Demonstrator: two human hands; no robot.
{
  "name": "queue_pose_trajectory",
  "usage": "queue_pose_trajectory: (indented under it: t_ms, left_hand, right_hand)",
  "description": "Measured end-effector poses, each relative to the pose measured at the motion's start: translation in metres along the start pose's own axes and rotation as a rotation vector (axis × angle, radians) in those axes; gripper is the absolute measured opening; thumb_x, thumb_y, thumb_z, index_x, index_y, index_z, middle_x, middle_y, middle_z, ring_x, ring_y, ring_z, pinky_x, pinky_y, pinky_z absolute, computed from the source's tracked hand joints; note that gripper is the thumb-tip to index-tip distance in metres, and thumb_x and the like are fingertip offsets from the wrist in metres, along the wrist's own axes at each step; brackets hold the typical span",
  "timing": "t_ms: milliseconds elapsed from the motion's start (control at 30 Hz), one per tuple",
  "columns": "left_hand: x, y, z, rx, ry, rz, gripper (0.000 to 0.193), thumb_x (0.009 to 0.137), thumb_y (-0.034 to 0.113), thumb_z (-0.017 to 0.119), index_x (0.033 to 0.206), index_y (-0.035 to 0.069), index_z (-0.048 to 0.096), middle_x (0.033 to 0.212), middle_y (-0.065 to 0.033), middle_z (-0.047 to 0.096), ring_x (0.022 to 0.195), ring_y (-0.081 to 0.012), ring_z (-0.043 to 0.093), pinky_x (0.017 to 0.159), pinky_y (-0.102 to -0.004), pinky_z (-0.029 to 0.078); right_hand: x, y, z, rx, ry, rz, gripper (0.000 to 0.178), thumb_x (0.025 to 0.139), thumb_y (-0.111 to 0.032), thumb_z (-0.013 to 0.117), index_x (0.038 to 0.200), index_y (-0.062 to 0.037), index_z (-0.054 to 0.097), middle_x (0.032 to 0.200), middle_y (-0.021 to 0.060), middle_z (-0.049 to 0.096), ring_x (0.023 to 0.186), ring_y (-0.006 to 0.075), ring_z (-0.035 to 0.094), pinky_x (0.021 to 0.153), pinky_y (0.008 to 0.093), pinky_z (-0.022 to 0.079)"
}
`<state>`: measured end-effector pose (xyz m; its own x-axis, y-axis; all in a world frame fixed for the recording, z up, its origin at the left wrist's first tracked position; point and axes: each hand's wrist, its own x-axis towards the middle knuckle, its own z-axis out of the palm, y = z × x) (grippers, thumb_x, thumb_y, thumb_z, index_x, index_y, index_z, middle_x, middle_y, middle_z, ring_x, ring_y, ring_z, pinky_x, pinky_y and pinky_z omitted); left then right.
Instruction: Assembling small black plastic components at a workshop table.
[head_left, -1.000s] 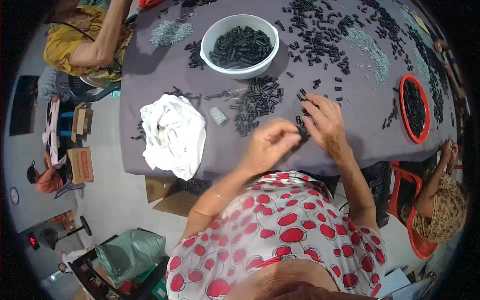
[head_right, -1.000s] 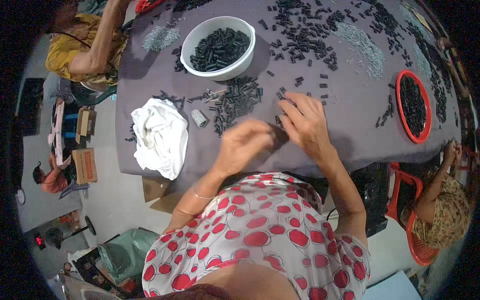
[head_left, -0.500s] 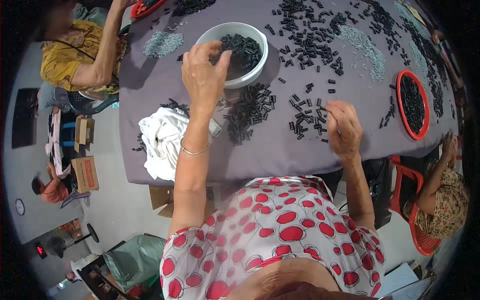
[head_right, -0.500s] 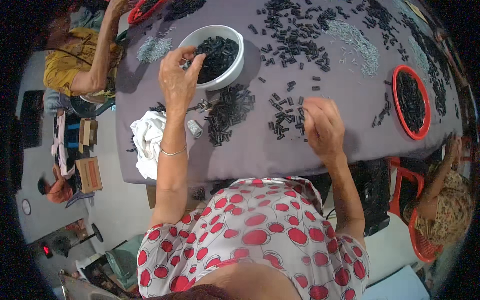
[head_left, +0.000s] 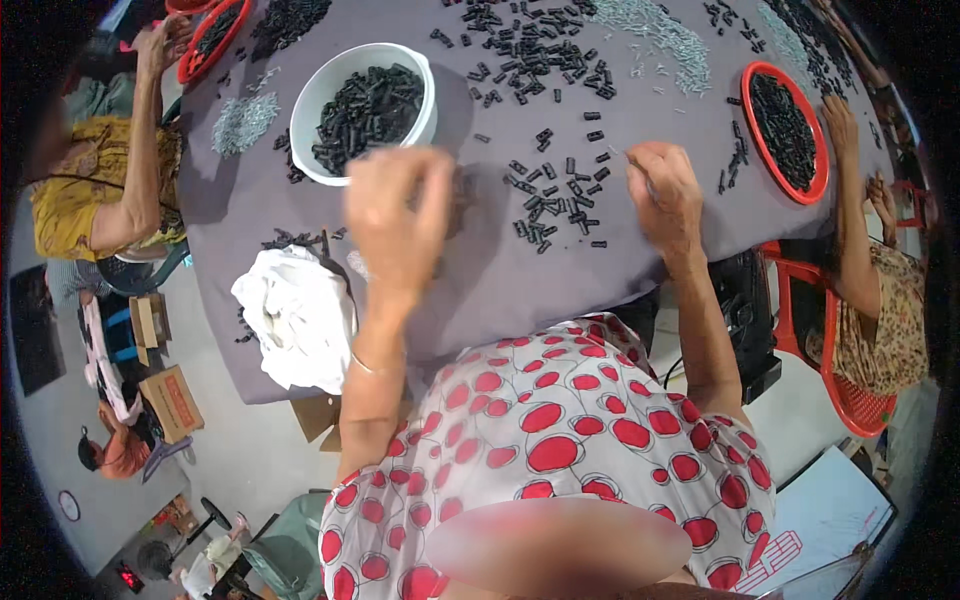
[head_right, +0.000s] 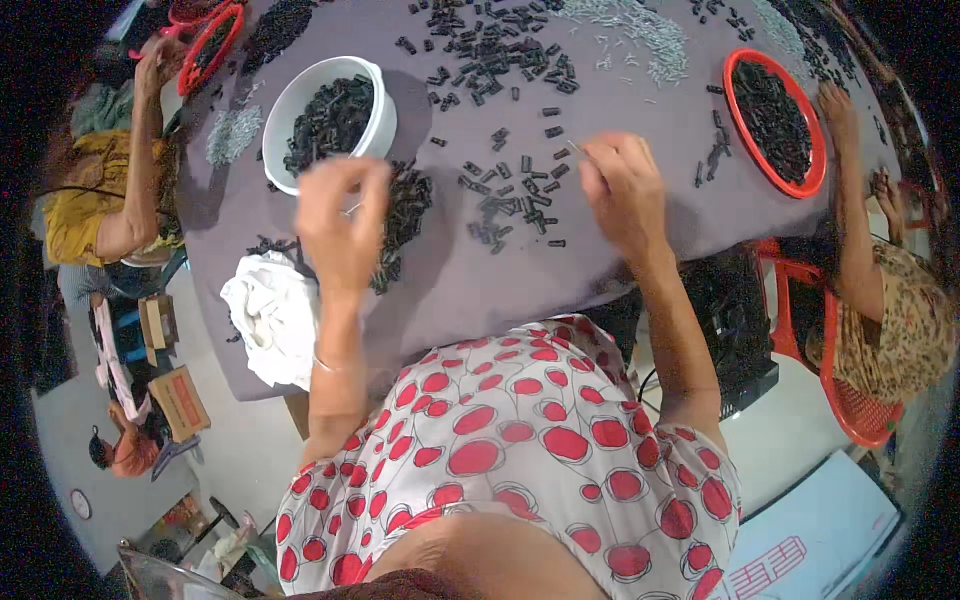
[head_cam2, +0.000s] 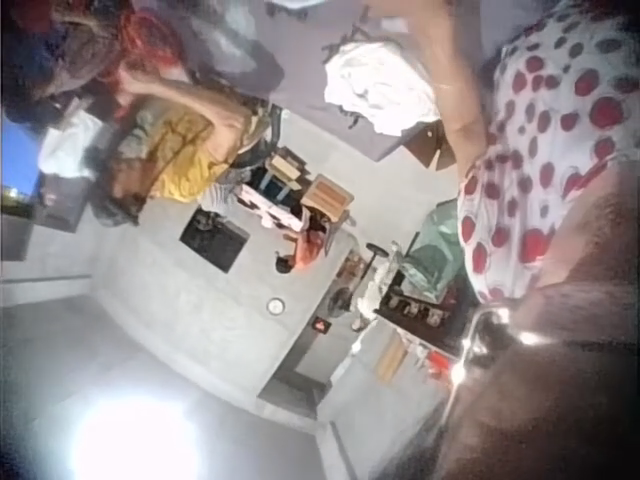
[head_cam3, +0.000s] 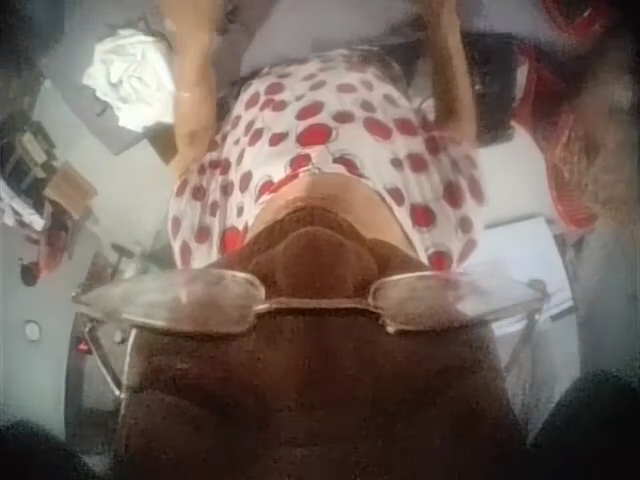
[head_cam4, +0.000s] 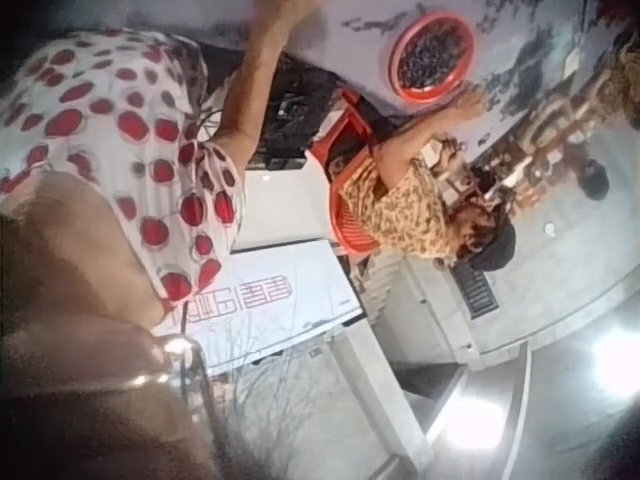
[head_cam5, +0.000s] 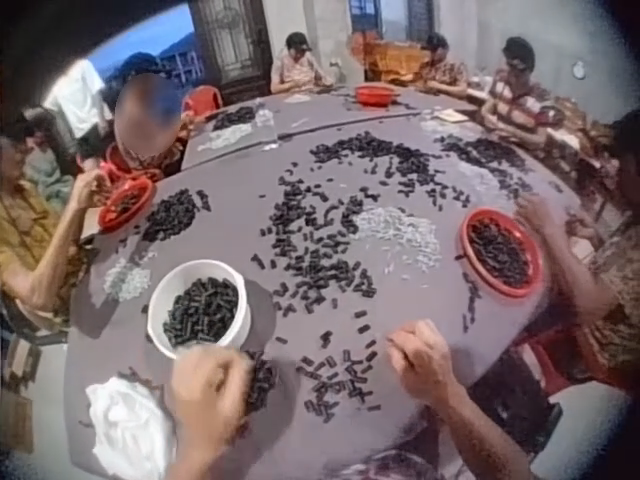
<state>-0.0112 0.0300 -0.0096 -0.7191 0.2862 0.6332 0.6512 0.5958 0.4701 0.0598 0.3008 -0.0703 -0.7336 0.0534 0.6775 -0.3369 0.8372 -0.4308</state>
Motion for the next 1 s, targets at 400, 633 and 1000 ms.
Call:
queue_pose_trajectory:
  t_ms: [400, 633, 1000]
  left_hand:
    - [-0.072, 0.047, 0.021, -0.510, -0.356, -0.342, 0.012, 0.075, 0.003, 0.069, 0.086, 0.001, 0.066, 0.084, -0.0065, 0.062, 0.070, -0.0133, 0.059, 0.061, -0.0245, 0.047]
    - [-0.080, 0.046, 0.023, -0.859, -0.296, -0.666, 0.010, 0.083, 0.003, 0.065, 0.092, -0.001, 0.066, 0.087, -0.0019, 0.062, 0.072, -0.0076, 0.057, 0.064, -0.0200, 0.045]
    - [-0.079, 0.054, 0.026, -1.239, -0.181, -0.989, 0.017, 0.085, 0.005, 0.064, 0.101, -0.001, 0.062, 0.087, -0.0059, 0.067, 0.073, -0.0100, 0.062, 0.068, -0.0216, 0.050]
  right_hand:
    - [0.038, 0.019, 0.018, -0.165, -0.376, 0.051, 0.011, 0.075, -0.011, 0.063, 0.086, -0.0088, 0.063, 0.082, 0.0059, 0.055, 0.086, 0.0258, 0.051, 0.072, 0.0394, 0.039]
    - [0.031, -0.013, 0.014, 0.023, -0.345, 0.005, 0.012, 0.073, -0.009, 0.066, 0.084, -0.0080, 0.063, 0.078, 0.0042, 0.056, 0.080, 0.0236, 0.053, 0.070, 0.0373, 0.038]
    - [-0.004, -0.083, 0.016, 0.225, -0.146, 0.031, 0.020, 0.065, -0.007, 0.070, 0.083, -0.0101, 0.062, 0.085, 0.0019, 0.059, 0.079, 0.0235, 0.054, 0.071, 0.0353, 0.038]
